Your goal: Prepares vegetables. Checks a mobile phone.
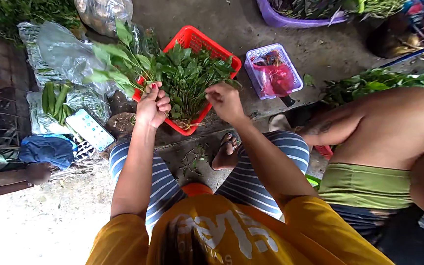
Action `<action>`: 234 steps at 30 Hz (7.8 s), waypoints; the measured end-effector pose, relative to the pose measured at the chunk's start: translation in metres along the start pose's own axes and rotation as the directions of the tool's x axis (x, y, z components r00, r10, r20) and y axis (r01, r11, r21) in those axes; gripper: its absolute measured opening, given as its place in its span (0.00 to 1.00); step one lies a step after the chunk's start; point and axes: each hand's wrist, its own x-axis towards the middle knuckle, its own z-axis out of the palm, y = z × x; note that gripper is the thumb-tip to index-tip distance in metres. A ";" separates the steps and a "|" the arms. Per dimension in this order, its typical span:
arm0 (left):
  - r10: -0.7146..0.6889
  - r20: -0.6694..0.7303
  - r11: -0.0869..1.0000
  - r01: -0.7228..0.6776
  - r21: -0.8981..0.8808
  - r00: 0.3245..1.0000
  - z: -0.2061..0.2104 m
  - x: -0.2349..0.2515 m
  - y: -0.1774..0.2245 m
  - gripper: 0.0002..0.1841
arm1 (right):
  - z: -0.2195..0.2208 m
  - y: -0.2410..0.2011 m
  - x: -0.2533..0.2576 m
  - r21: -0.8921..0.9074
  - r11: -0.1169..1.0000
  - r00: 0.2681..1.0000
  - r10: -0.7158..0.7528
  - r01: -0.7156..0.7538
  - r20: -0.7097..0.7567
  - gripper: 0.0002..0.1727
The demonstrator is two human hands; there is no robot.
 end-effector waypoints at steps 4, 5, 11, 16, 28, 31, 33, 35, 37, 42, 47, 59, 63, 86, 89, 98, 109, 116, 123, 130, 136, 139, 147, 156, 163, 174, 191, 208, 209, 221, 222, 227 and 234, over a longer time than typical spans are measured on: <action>-0.135 0.167 0.989 0.142 -0.032 0.977 0.001 -0.004 -0.005 0.19 | 0.045 -0.005 0.012 -0.083 0.951 0.921 0.309 -0.298 0.235 0.14; -0.174 0.244 0.982 0.185 -0.026 0.954 0.001 -0.006 -0.006 0.20 | 0.055 -0.005 0.016 -0.135 0.920 0.882 0.391 -0.367 0.263 0.16; -0.133 0.510 0.984 0.175 -0.036 0.850 -0.009 -0.010 0.007 0.18 | 0.078 -0.009 0.026 -0.297 0.857 0.851 0.486 -0.420 0.200 0.20; -0.125 0.452 0.979 0.184 -0.089 0.883 -0.015 -0.011 0.020 0.28 | 0.091 -0.005 0.036 -0.275 0.843 0.826 0.523 -0.463 0.211 0.20; -0.040 0.245 0.999 0.042 -0.004 0.969 -0.014 -0.017 0.015 0.33 | 0.100 0.000 0.043 -0.040 0.839 0.828 0.543 -0.543 0.141 0.15; -0.027 0.211 0.999 0.018 0.042 0.977 -0.017 -0.017 0.015 0.32 | 0.085 -0.004 0.046 0.207 0.798 0.823 0.561 -0.567 0.090 0.12; -0.005 0.183 0.997 -0.010 0.077 0.983 -0.018 -0.017 0.016 0.31 | 0.074 -0.009 0.049 0.320 0.762 0.817 0.571 -0.564 0.079 0.12; 0.004 0.152 0.994 -0.020 0.103 0.988 -0.018 -0.020 0.015 0.29 | 0.071 -0.010 0.050 0.260 0.781 0.820 0.565 -0.567 0.093 0.13; 0.001 0.126 0.990 -0.019 0.143 0.992 -0.015 -0.026 0.015 0.27 | 0.077 -0.013 0.048 0.013 0.806 0.797 0.583 -0.592 0.160 0.17; -0.018 0.078 0.978 0.002 0.207 0.997 -0.010 -0.026 0.008 0.27 | 0.099 -0.009 0.043 -0.148 0.820 0.796 0.572 -0.552 0.198 0.15; -0.012 -0.011 0.962 0.015 0.272 1.000 -0.009 -0.021 0.009 0.25 | 0.094 -0.004 0.047 -0.140 0.786 0.758 0.618 -0.603 0.208 0.16; 0.088 -0.001 0.926 -0.082 0.369 0.996 -0.009 -0.024 0.009 0.21 | 0.025 -0.044 0.034 0.425 0.818 0.909 0.414 -0.389 0.035 0.07; 0.091 0.063 0.918 -0.108 0.380 0.994 -0.002 -0.028 0.003 0.19 | -0.009 -0.061 0.017 0.418 0.896 0.982 0.185 -0.150 -0.043 0.05; 0.003 0.189 0.985 -0.035 0.170 0.982 0.016 -0.012 -0.028 0.16 | 0.032 -0.062 -0.011 0.358 0.930 0.995 -0.055 0.083 -0.088 0.04; 0.003 0.231 0.988 -0.038 0.148 0.973 0.013 -0.009 -0.030 0.18 | 0.029 -0.066 -0.012 0.458 0.889 0.998 -0.008 0.034 -0.058 0.03; 0.073 0.181 0.983 -0.101 0.152 0.981 0.016 -0.006 -0.037 0.18 | 0.033 -0.058 -0.010 0.588 0.780 0.968 0.250 -0.215 0.023 0.07; -0.102 0.067 0.960 0.081 0.269 0.992 0.020 -0.010 -0.049 0.12 | 0.040 -0.053 -0.018 0.238 0.961 0.990 0.129 -0.140 0.061 0.09; -0.144 -0.023 0.985 0.145 0.092 0.989 0.019 -0.012 -0.038 0.16 | 0.042 -0.060 -0.024 0.149 0.987 0.995 -0.069 0.058 0.071 0.10; 0.188 -0.037 0.976 -0.183 0.115 0.981 -0.004 -0.013 0.017 0.08 | 0.015 -0.043 -0.003 0.332 0.921 0.979 0.203 -0.203 0.033 0.16; 0.021 0.146 1.000 -0.020 -0.011 0.989 -0.011 -0.020 0.027 0.14 | 0.042 -0.005 0.013 0.117 0.909 0.915 0.390 -0.400 0.099 0.14; 0.061 0.259 0.998 -0.066 0.011 0.964 -0.010 -0.018 0.022 0.21 | 0.090 0.003 0.030 -0.002 0.904 0.891 0.421 -0.427 0.169 0.14; 0.060 0.213 0.996 -0.074 0.057 0.975 -0.009 -0.016 0.019 0.21 | 0.100 -0.002 0.039 -0.054 0.866 0.848 0.498 -0.497 0.179 0.23; 0.097 0.156 0.985 -0.117 0.125 0.983 -0.009 -0.013 0.019 0.14 | 0.079 -0.002 0.043 0.061 0.803 0.794 0.570 -0.592 0.209 0.15; 0.100 0.181 0.982 -0.126 0.141 0.978 -0.001 -0.013 0.002 0.11 | -0.018 -0.062 -0.002 0.394 0.917 0.998 0.057 -0.060 0.021 0.06; 0.053 0.228 0.945 -0.122 0.304 0.972 0.021 -0.021 -0.027 0.06 | 0.032 -0.077 -0.026 0.120 0.970 0.973 -0.200 0.213 -0.117 0.09; 0.330 -0.200 0.931 -0.284 0.230 0.922 0.005 -0.003 0.008 0.11 | 0.050 -0.016 0.015 0.181 0.937 0.951 0.307 -0.298 -0.027 0.13; 0.217 -0.049 0.953 -0.201 0.228 0.975 0.002 -0.008 0.009 0.09 | 0.014 -0.021 0.033 0.174 0.890 0.901 0.433 -0.422 -0.030 0.11; 0.134 0.055 0.928 -0.145 0.343 0.989 0.024 -0.011 -0.035 0.03 | 0.040 -0.082 -0.032 0.358 0.933 0.994 0.064 -0.027 -0.093 0.11; 0.119 0.046 0.928 -0.127 0.349 0.992 0.023 -0.009 -0.036 0.05 | 0.043 -0.081 -0.033 0.339 0.941 0.995 0.057 -0.025 -0.086 0.10; 0.101 -0.144 0.976 -0.070 0.205 0.984 0.010 -0.001 -0.007 0.08 | 0.037 -0.024 -0.013 0.286 0.935 0.976 0.216 -0.212 0.018 0.12; 0.095 -0.142 0.982 -0.069 0.177 0.985 0.006 0.000 -0.004 0.10 | 0.040 -0.021 -0.010 0.261 0.928 0.963 0.266 -0.266 0.035 0.11; 0.034 -0.117 0.992 -0.019 0.128 0.993 -0.002 -0.004 0.001 0.15 | 0.079 -0.010 0.006 0.063 0.889 0.884 0.439 -0.453 0.159 0.15; 0.040 -0.088 0.988 -0.027 0.149 0.995 -0.010 -0.010 0.003 0.18 | 0.076 -0.009 0.018 0.135 0.827 0.836 0.530 -0.546 0.142 0.14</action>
